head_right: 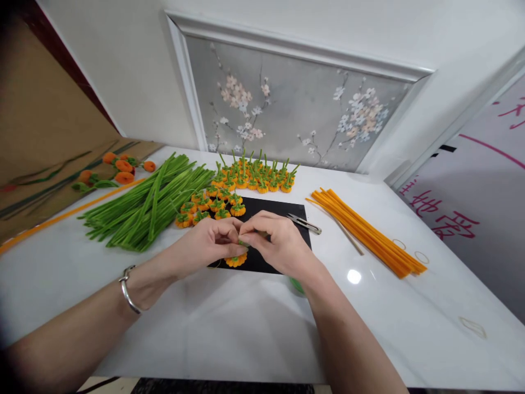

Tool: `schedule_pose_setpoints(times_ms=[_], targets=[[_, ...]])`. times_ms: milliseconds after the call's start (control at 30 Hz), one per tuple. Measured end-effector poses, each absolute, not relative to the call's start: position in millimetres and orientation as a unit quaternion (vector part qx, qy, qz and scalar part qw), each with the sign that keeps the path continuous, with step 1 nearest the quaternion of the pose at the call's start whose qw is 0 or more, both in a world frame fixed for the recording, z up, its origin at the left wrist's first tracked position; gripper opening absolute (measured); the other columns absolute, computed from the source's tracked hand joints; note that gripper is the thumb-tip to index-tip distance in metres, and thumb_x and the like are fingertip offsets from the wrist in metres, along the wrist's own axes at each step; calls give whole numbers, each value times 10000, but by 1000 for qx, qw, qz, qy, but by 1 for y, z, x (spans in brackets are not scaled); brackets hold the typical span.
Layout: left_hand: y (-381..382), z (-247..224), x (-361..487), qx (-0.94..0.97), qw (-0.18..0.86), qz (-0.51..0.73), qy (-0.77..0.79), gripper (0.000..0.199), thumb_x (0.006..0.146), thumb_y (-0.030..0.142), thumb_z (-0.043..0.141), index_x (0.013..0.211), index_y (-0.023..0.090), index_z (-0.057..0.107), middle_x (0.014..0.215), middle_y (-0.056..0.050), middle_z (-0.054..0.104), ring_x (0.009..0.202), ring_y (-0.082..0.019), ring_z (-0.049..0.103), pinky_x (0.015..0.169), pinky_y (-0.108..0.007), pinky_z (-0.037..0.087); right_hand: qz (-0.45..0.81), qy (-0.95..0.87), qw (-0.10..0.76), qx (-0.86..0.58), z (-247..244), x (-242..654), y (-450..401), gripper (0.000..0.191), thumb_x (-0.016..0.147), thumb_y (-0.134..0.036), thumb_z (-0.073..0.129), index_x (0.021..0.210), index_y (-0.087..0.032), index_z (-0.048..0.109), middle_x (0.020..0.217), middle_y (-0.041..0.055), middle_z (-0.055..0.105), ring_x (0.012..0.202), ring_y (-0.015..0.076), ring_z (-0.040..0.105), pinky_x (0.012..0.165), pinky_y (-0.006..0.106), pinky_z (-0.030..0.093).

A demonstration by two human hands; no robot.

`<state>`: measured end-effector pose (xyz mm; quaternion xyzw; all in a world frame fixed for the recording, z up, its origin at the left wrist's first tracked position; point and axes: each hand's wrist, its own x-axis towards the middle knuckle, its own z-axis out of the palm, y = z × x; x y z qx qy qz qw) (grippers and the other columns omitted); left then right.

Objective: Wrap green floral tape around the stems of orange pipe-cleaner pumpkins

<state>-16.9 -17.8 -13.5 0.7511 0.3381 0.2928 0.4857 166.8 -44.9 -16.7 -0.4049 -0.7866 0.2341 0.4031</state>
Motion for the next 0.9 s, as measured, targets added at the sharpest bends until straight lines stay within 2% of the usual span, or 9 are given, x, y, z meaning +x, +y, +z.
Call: schedule_pose_setpoints(times_ms=[167,367,567,667,767,900], targets=[[-17,-16,-15,784,415,312,342,207,760,204,649,570,144,593,885,-40,640,683,-119,566,638,-265,438,160,-791,397,-437,-17,159,-47,137,876,-205,568,761,-186,640,781,19,620,685,123,554,616,247,409],[-16,-16,-19,794,413,302,330,215,777,195,606,569,152,571,832,-36,635,671,-122,562,597,-251,436,177,-801,395,-414,-19,162,-45,123,877,-157,562,902,-221,664,881,19,638,794,135,595,709,253,452],[-11,-17,-22,828,388,266,306,201,813,183,567,623,169,632,1012,-41,648,825,-155,608,716,-264,452,94,-821,374,-420,-24,163,-42,106,867,-195,594,799,-217,673,908,37,654,866,180,572,773,320,441],[-9,-15,-24,836,357,253,331,193,799,188,589,617,174,650,1047,-34,646,827,-156,617,725,-263,443,54,-821,352,-446,-26,161,-41,132,873,-218,590,761,-209,658,890,34,662,842,186,567,754,343,412],[-7,-12,-26,842,331,237,354,197,790,198,608,603,171,663,1028,-37,643,806,-154,616,736,-271,434,67,-811,367,-451,-27,158,-41,149,875,-217,575,741,-200,636,863,37,652,809,177,568,735,332,413],[-7,-5,-31,848,361,216,322,196,800,214,600,624,169,674,1003,-32,631,766,-136,592,700,-263,425,150,-791,409,-429,-28,154,-41,151,883,-198,541,749,-189,610,807,32,610,755,147,566,684,270,436]])
